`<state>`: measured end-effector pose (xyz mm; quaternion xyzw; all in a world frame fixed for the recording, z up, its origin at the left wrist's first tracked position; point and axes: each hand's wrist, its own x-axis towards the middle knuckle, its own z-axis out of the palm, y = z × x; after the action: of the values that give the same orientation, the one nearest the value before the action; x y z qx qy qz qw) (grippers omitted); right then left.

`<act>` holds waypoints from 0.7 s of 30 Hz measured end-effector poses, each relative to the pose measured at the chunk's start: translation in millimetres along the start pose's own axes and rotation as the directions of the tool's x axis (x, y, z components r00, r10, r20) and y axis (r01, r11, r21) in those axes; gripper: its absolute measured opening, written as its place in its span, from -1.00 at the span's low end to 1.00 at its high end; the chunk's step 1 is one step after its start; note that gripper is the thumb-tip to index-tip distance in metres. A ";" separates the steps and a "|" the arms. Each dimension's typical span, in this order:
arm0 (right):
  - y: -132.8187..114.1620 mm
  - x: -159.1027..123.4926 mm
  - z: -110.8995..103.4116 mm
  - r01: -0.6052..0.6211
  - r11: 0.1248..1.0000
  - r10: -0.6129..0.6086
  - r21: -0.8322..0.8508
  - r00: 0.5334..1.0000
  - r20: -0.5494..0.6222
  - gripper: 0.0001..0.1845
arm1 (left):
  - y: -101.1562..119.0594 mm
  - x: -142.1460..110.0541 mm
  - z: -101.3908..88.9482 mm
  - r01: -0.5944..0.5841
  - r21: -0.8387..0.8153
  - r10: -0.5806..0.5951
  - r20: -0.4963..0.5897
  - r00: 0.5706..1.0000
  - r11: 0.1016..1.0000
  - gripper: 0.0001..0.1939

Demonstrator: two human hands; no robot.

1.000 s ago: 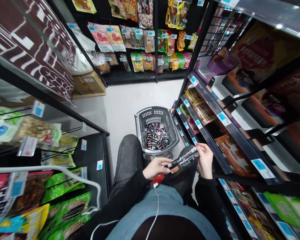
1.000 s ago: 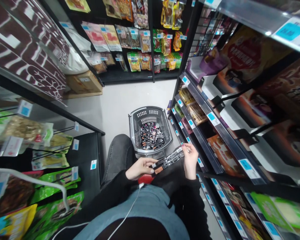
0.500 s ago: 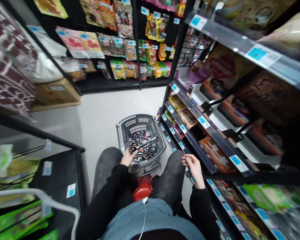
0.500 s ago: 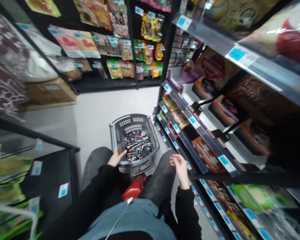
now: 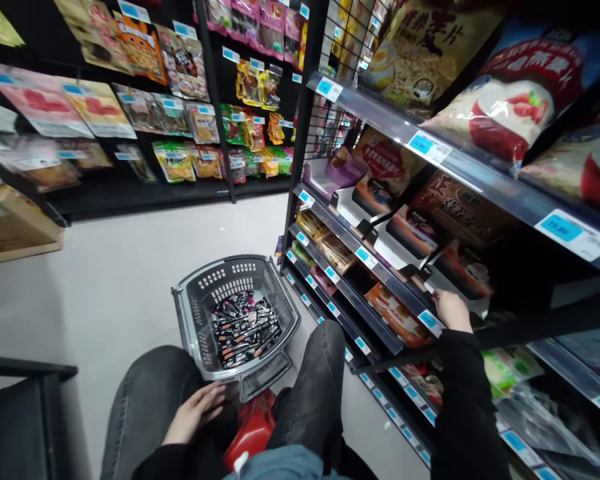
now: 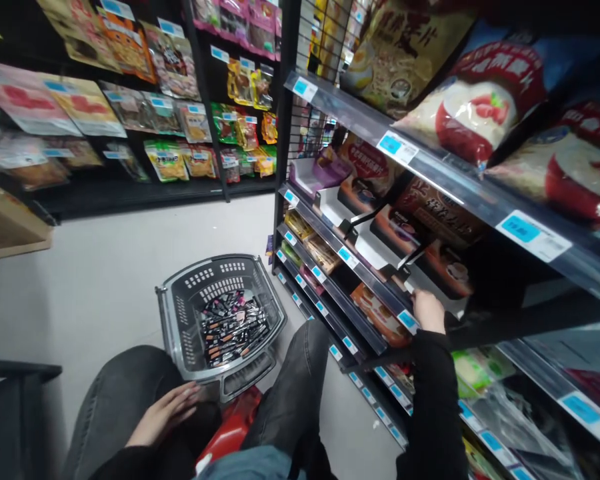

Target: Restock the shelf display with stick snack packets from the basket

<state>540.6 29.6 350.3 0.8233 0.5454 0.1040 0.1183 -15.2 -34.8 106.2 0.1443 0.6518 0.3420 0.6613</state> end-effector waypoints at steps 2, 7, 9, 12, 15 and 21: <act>-1.1 -5.7 -1.1 -0.009 0.996 -0.001 -0.086 0.994 -0.113 -0.78 | 1.1 2.7 -6.2 0.004 -0.122 -0.006 -0.019 1.000 0.992 -0.75; -1.4 -29.9 -19.5 0.009 0.987 -0.061 -0.163 0.948 -0.313 -0.82 | -2.0 7.6 -8.6 0.042 -0.162 -0.036 0.039 0.999 0.986 -0.74; -2.6 -38.5 -30.7 0.020 0.988 -0.070 -0.152 0.940 -0.334 -0.83 | -3.6 9.0 -8.1 0.050 -0.147 -0.043 0.051 0.998 0.988 -0.74; -8.0 -47.6 -48.1 0.006 0.990 -0.058 -0.139 0.926 -0.372 -0.83 | -4.8 10.4 -8.9 0.050 -0.132 -0.042 0.058 0.997 0.990 -0.73; -18.2 -53.1 -65.3 0.021 0.993 -0.066 -0.117 0.914 -0.400 -0.84 | -5.5 11.6 -11.0 0.050 -0.141 -0.040 0.074 0.996 0.989 -0.72; -46.0 -68.0 -97.3 0.066 0.989 -0.118 -0.131 0.887 -0.447 -0.82 | -6.4 13.3 -12.8 0.053 -0.137 -0.042 0.084 0.996 0.989 -0.71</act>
<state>445.1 -7.8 425.7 0.7416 0.5895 0.3179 0.0384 -26.9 -34.2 90.6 0.0961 0.6025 0.3646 0.7035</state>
